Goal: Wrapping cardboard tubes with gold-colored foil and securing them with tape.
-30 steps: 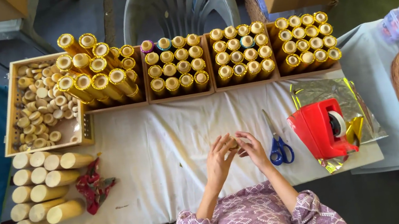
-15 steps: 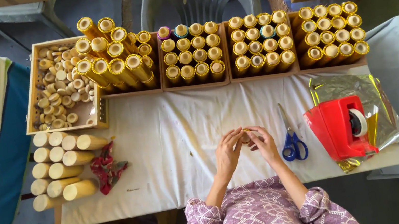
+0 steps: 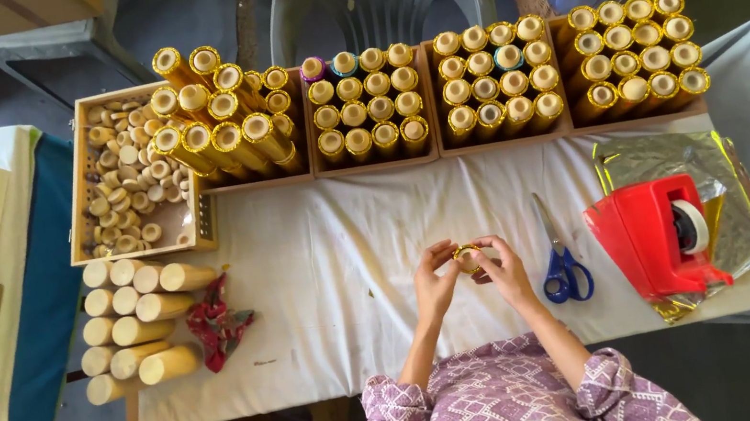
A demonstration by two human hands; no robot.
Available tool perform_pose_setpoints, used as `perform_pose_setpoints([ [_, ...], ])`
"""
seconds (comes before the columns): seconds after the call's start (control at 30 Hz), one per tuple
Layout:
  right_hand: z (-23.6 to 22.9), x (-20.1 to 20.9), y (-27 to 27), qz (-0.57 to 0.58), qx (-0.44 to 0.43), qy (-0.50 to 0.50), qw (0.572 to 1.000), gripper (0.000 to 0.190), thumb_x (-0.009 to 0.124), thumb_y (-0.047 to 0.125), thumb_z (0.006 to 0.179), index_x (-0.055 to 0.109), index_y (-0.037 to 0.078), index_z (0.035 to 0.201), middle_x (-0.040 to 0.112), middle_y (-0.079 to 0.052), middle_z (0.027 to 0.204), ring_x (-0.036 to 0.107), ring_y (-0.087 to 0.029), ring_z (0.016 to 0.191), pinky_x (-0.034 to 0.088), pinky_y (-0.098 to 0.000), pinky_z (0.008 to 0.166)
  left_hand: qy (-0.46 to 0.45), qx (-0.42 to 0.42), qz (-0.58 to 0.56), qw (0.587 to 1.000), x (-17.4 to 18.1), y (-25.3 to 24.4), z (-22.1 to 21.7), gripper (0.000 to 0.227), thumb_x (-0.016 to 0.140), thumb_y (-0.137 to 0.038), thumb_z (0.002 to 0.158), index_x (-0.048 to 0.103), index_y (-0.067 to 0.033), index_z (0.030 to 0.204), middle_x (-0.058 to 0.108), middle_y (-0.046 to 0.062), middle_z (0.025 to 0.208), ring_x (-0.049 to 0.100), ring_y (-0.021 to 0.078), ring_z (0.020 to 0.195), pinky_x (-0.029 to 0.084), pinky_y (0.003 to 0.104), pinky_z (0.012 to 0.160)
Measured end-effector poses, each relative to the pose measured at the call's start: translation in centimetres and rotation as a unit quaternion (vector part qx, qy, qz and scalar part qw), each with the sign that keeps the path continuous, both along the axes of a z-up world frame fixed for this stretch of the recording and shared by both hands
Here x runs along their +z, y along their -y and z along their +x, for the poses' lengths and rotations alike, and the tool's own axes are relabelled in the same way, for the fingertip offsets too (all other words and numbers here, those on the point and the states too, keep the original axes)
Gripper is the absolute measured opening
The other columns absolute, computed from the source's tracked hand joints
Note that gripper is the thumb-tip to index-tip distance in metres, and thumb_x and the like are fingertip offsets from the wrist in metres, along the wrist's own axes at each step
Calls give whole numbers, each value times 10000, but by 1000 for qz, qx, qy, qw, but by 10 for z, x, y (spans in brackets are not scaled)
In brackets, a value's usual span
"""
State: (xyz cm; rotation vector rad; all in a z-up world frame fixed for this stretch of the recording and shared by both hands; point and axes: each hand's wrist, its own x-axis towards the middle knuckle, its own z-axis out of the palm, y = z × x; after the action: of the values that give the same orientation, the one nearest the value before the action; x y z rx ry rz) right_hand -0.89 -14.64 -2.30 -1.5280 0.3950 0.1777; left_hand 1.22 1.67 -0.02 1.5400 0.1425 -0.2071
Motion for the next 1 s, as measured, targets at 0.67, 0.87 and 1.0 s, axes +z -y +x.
perform_pose_setpoints([
  [0.67,-8,-53,35,7,-23,-27,999,428,543,403,981,618,120,1293,668,26,1239,722,-183,768,623,-339,640,125,-65,195,971,44,-13,-17,592,805,-327,901,583,-99,1400,615,121,1408,637,303,1231,565,416,946],
  [0.87,0,-161,72,-27,-12,-64,998,315,681,289,987,731,62,1200,726,-66,966,658,-158,709,566,-282,626,300,-202,364,858,46,-4,12,712,852,-305,734,591,-107,1367,615,120,1309,639,339,1116,517,475,897],
  [1.0,-1,-139,87,55,-56,-51,996,273,658,241,974,688,42,1160,727,-91,904,674,-177,603,552,-304,536,303,-283,415,810,25,9,30,576,826,-201,735,660,-157,1285,651,77,1178,663,293,1044,536,450,826],
])
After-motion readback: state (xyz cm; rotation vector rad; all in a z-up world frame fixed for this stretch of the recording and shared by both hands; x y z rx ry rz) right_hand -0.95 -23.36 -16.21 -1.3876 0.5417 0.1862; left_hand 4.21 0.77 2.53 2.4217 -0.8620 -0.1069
